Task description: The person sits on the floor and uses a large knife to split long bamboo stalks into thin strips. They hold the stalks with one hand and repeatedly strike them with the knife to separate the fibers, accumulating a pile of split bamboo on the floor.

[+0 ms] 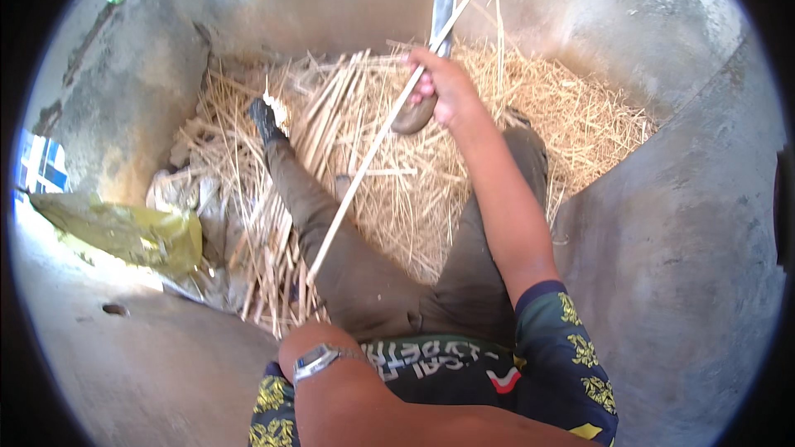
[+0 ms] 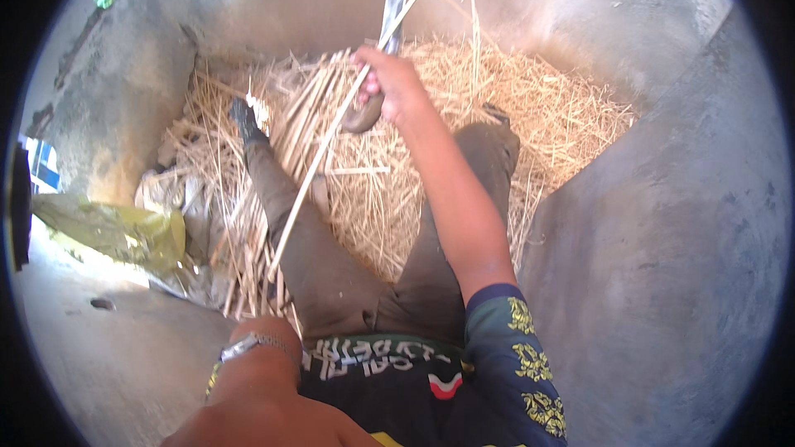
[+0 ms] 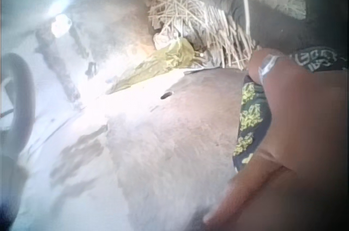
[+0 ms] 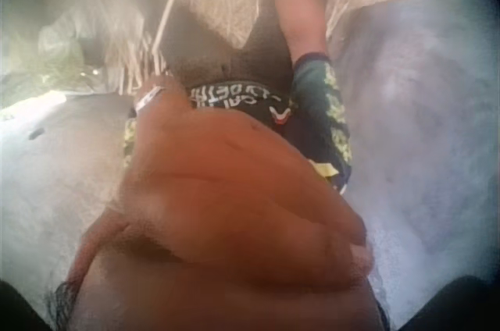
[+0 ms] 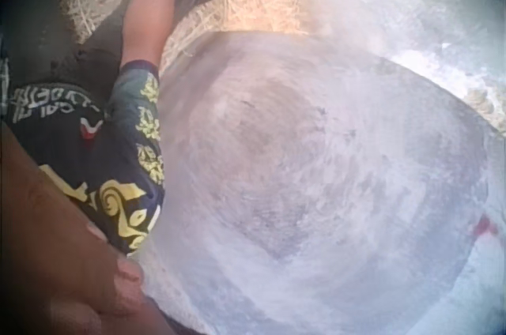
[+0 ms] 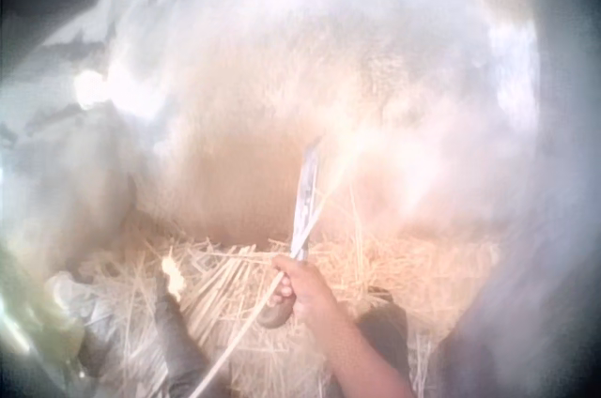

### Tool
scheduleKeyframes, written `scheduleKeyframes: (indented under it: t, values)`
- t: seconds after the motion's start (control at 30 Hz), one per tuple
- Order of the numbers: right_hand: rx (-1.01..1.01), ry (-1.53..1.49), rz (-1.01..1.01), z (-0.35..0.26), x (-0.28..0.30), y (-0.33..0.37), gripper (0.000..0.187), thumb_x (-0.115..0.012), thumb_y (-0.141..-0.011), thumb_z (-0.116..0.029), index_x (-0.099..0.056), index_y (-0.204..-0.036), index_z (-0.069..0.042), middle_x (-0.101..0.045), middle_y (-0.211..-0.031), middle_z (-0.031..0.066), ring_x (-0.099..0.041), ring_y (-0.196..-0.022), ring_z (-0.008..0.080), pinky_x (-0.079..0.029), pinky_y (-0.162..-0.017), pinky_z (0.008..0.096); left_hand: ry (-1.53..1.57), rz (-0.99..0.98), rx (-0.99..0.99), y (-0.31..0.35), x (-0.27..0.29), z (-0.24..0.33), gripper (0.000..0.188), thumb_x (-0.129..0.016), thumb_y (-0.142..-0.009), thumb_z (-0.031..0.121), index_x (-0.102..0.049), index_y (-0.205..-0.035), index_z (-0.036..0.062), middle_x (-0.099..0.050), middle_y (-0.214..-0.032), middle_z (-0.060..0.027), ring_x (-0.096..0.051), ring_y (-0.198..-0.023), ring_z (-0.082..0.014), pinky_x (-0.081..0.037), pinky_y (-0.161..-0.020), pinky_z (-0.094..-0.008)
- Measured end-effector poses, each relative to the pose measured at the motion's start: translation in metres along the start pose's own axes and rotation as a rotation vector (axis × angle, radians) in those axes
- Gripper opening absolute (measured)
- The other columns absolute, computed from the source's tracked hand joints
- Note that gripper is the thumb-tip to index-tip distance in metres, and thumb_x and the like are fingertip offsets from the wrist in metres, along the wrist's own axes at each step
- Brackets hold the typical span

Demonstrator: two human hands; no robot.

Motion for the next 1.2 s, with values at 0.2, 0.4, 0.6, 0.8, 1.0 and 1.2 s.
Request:
scheduleKeyframes:
  t: [0.2,0.4,0.6,0.8,1.0,1.2]
  values:
    - [-0.015,0.108,0.04,0.005,-0.002,0.005,0.016,-0.069,-0.087,-0.007,-0.061,-0.074,-0.002,-0.047,-0.054,-0.0005,-0.042,-0.043,0.0078,-0.04,-0.042,0.0293,-0.071,-0.015,0.205,0.034,0.019,-0.033,0.047,-0.058,-0.098,0.039,-0.063,-0.112,-0.0053,-0.067,-0.095,-0.0185,-0.066,-0.084,-0.0334,-0.052,-0.084,-0.0417]
    - [0.023,0.114,-0.009,-0.009,-0.015,0.008,0.015,-0.07,-0.086,-0.009,-0.059,-0.077,-0.004,-0.046,-0.055,-0.0037,-0.041,-0.043,0.0052,-0.042,-0.043,0.0287,-0.145,0.042,0.309,0.057,0.041,-0.036,0.046,-0.064,-0.096,0.037,-0.064,-0.111,-0.0059,-0.067,-0.093,-0.0173,-0.066,-0.084,-0.0327,-0.053,-0.083,-0.0407]
    - [0.04,0.143,-0.006,-0.008,-0.008,0.01,0.019,-0.071,-0.086,-0.011,-0.056,-0.074,-0.008,-0.042,-0.053,-0.0064,-0.04,-0.042,0.0046,-0.041,-0.043,0.0275,-0.531,0.314,0.3,0.076,0.091,-0.016,0.045,-0.07,-0.094,0.036,-0.065,-0.109,-0.0065,-0.067,-0.091,-0.016,-0.065,-0.083,-0.0319,-0.054,-0.082,-0.0396]
    - [0.027,0.059,-0.133,-0.016,-0.019,0.021,0.02,-0.072,-0.086,-0.01,-0.055,-0.075,-0.009,-0.041,-0.053,-0.0084,-0.038,-0.041,0.0028,-0.038,-0.041,0.0251,-1.201,0.417,0.663,0.095,0.201,-0.102,0.042,-0.058,-0.104,0.034,-0.059,-0.122,-0.004,-0.067,-0.087,-0.014,-0.065,-0.08,-0.0231,-0.053,-0.075,-0.0362]
    - [0.058,0.165,-0.065,-0.027,-0.01,0.021,0.034,-0.083,-0.086,-0.028,-0.056,-0.078,-0.009,-0.044,-0.053,-0.0077,-0.038,-0.041,0.002,-0.035,-0.038,0.0213,0.219,0.414,0.927,0.164,0.178,-0.168,0.043,-0.043,-0.112,0.034,-0.052,-0.134,-0.0012,-0.066,-0.08,-0.0106,-0.061,-0.065,-0.0158,-0.05,-0.058,-0.027]
    - [0.081,0.095,0.063,-0.043,0.026,0.017,0.043,-0.086,-0.083,-0.04,-0.053,-0.077,-0.012,-0.042,-0.054,-0.0084,-0.038,-0.042,0.0026,-0.037,-0.04,0.0221,0.115,0.54,1.031,0.16,0.174,-0.17,0.022,-0.053,-0.108,0.024,-0.056,-0.124,0.0088,-0.037,-0.066,0.0062,-0.032,-0.052,-0.0036,-0.025,-0.045,-0.0195]
Point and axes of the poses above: each hand's wrist, its own y-axis away from the middle knuckle, its own x-axis out of the back of the hand, z = x × y, the point moved 10 cm from there along -y, towards the middle knuckle
